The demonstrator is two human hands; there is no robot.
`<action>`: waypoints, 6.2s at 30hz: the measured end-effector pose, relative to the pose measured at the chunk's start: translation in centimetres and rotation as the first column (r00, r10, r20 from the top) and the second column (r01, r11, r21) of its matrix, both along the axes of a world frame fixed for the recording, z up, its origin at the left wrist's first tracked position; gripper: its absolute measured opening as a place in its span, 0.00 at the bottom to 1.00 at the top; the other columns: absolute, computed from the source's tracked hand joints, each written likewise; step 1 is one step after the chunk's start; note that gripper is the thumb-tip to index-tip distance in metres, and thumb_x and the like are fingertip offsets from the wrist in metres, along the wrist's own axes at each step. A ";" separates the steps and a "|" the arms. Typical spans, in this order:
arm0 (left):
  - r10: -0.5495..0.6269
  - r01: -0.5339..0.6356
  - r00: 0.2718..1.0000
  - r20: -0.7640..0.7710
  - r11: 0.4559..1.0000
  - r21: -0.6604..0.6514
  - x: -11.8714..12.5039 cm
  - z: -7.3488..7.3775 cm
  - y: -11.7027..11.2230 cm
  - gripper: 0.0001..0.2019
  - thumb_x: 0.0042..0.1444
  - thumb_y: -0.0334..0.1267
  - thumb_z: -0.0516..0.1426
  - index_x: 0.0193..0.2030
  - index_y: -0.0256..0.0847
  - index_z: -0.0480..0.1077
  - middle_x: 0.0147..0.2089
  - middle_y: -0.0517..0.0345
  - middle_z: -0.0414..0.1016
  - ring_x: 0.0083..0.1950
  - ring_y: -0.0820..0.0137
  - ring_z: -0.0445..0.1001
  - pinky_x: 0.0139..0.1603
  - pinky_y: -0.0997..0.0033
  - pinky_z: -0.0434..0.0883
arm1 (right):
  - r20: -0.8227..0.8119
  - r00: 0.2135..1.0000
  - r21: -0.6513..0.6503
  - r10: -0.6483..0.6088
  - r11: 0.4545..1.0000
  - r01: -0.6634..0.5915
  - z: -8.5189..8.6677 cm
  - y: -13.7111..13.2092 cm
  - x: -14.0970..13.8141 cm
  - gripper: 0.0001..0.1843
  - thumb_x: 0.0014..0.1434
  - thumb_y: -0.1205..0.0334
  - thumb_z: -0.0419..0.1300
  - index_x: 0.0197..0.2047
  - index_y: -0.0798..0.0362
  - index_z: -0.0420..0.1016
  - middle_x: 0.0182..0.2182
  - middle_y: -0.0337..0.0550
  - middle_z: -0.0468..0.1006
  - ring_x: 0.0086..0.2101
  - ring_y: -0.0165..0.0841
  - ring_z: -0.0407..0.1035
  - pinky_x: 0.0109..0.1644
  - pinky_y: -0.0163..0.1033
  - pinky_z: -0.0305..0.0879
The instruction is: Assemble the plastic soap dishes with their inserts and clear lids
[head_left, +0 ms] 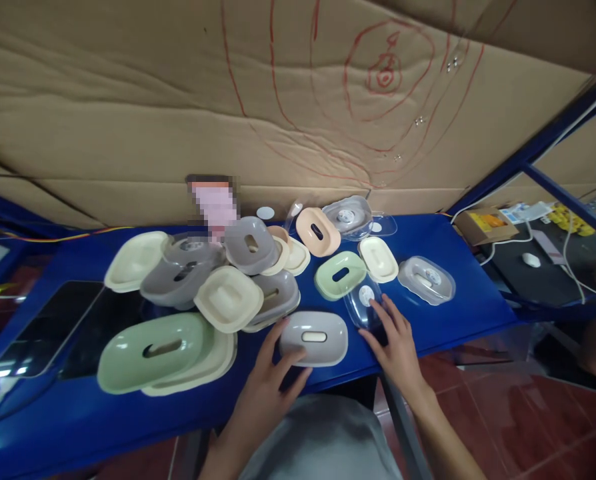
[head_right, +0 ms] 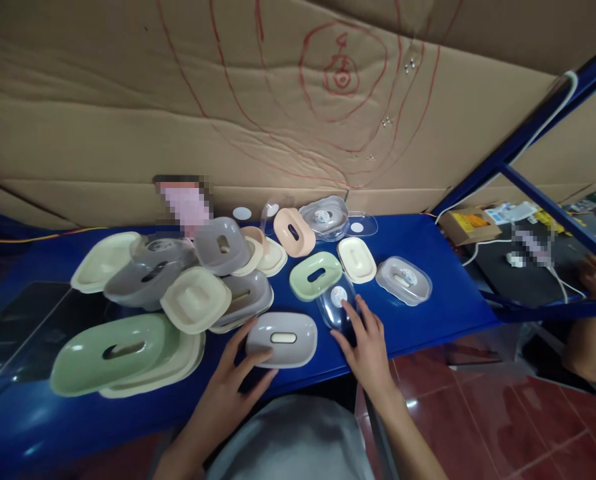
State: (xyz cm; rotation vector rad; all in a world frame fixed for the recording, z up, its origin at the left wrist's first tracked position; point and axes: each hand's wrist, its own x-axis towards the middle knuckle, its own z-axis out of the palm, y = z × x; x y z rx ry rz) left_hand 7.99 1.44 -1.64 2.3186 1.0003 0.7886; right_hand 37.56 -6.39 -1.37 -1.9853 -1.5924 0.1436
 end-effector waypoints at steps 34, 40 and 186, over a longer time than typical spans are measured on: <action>-0.059 0.059 0.998 0.006 0.981 -0.185 -1.0 -0.8 0.3 0.39 0.63 0.42 0.68 0.77 0.56 0.56 0.79 0.47 0.60 0.77 0.53 0.66 0.71 0.48 0.74 | 0.082 0.741 -0.007 0.667 0.744 -0.669 0.4 0.6 -2.0 0.35 0.69 0.53 0.67 0.75 0.39 0.64 0.73 0.48 0.66 0.74 0.50 0.55 0.71 0.60 0.69; 0.017 -0.018 0.999 -0.028 1.000 -0.020 0.0 0.6 0.1 0.32 0.71 0.41 0.59 0.79 0.53 0.54 0.80 0.45 0.57 0.77 0.54 0.66 0.71 0.50 0.73 | 0.102 0.975 0.246 0.197 0.945 -0.216 4.4 1.2 8.1 0.31 0.66 0.52 0.70 0.70 0.38 0.71 0.68 0.53 0.70 0.67 0.54 0.67 0.68 0.65 0.69; -0.105 0.109 0.994 0.030 0.950 -0.294 0.3 -0.5 1.1 0.39 0.63 0.37 0.68 0.76 0.60 0.57 0.77 0.54 0.64 0.76 0.57 0.67 0.74 0.48 0.70 | 0.440 0.558 -0.020 0.704 0.629 -0.777 -0.1 1.6 -2.0 0.25 0.72 0.55 0.62 0.70 0.39 0.71 0.71 0.41 0.70 0.76 0.47 0.48 0.81 0.68 0.34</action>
